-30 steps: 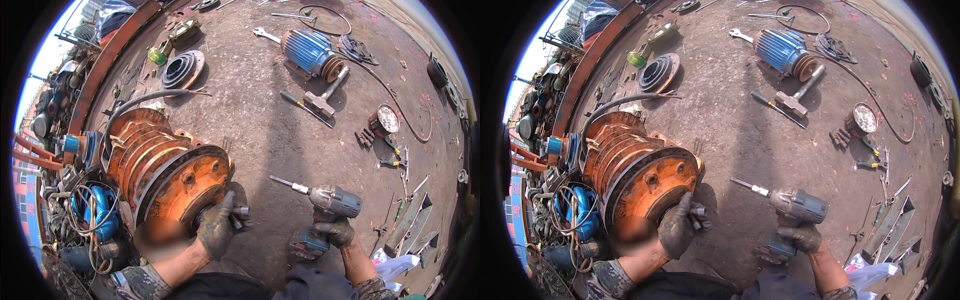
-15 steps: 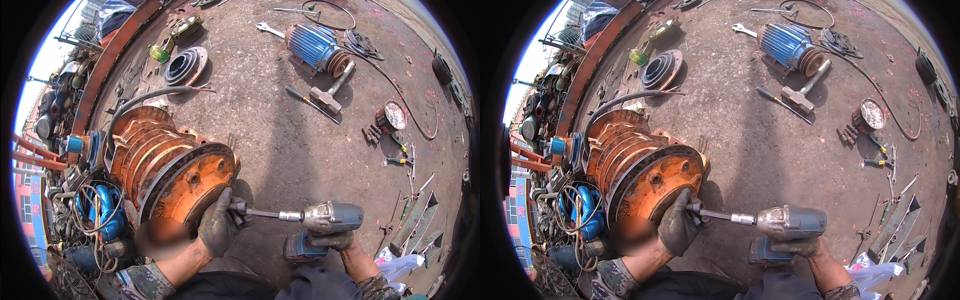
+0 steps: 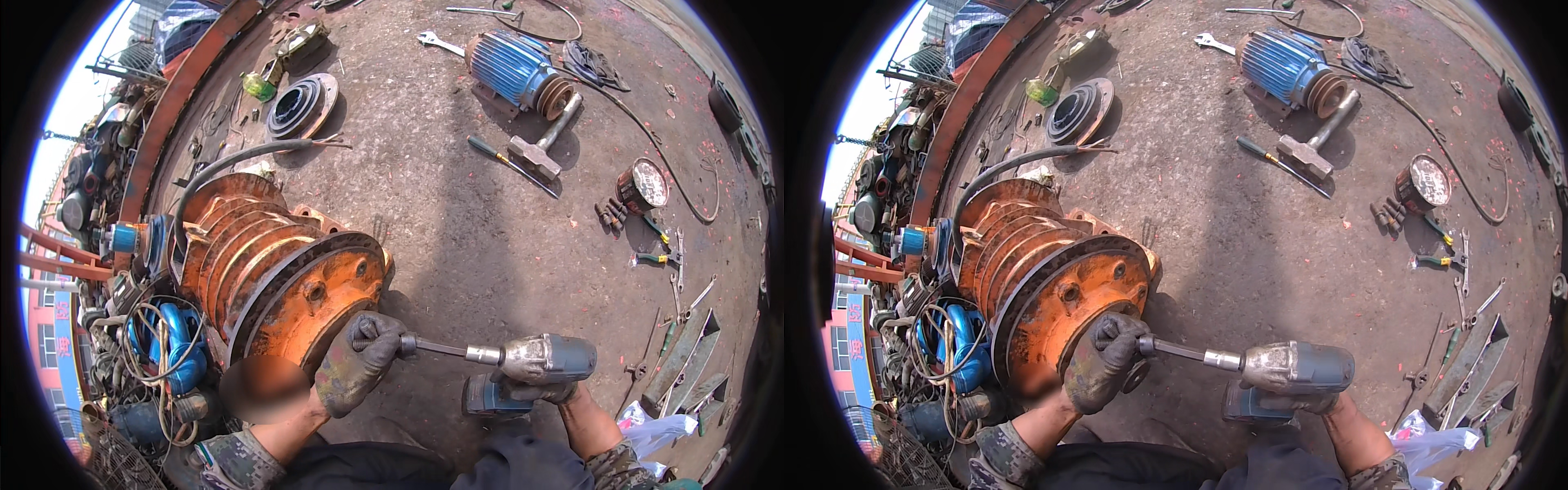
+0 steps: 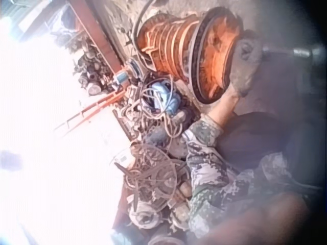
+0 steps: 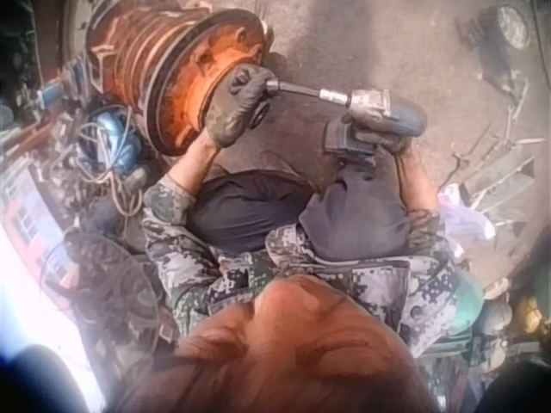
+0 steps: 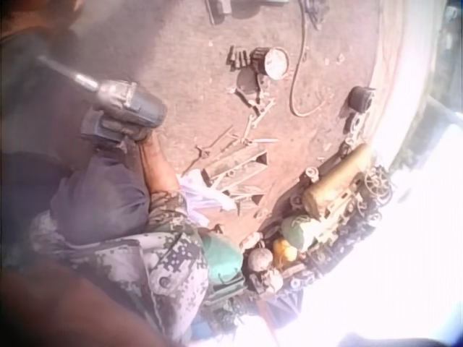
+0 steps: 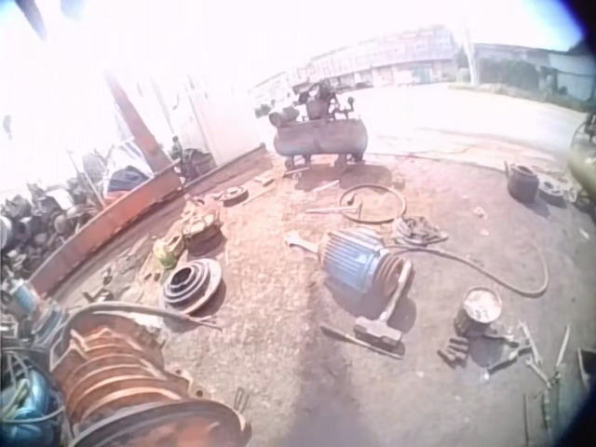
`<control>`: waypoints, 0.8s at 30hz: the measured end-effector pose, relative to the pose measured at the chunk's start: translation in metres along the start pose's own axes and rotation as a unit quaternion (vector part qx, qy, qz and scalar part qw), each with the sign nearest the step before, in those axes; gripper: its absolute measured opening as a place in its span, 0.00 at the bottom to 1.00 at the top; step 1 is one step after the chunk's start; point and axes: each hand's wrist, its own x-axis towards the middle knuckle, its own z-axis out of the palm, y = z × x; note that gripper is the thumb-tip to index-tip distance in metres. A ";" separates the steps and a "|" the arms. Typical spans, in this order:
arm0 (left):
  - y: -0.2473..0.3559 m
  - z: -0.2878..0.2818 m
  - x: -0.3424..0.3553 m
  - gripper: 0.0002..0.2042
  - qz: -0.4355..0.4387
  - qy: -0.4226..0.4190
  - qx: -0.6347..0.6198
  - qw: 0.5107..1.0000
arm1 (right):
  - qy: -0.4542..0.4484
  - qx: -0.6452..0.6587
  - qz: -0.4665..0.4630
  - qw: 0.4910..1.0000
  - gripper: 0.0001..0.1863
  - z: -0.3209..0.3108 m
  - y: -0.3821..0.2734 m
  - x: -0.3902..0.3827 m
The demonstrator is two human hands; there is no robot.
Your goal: The person uses a cordless impact wrench to remove bolts from a large orange cylindrical machine component. They repeatedly position the tool, drive the bolts out, and set them aside on the ground.
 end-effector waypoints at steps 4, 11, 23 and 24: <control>0.013 -0.018 0.003 0.17 -0.052 -0.101 0.036 0.993 | 0.038 -0.063 -0.059 0.996 0.30 0.014 -0.001 0.008; 0.023 -0.010 0.008 0.14 -0.107 -0.115 -0.024 0.987 | 0.069 -0.057 0.045 0.995 0.08 0.007 0.027 0.004; 0.028 -0.010 0.013 0.11 -0.140 -0.090 -0.051 0.985 | 0.007 -0.047 0.047 0.998 0.23 0.017 0.057 -0.009; 0.028 -0.008 0.013 0.11 -0.148 -0.079 -0.070 0.983 | 0.011 -0.112 0.042 0.993 0.24 0.014 0.061 -0.011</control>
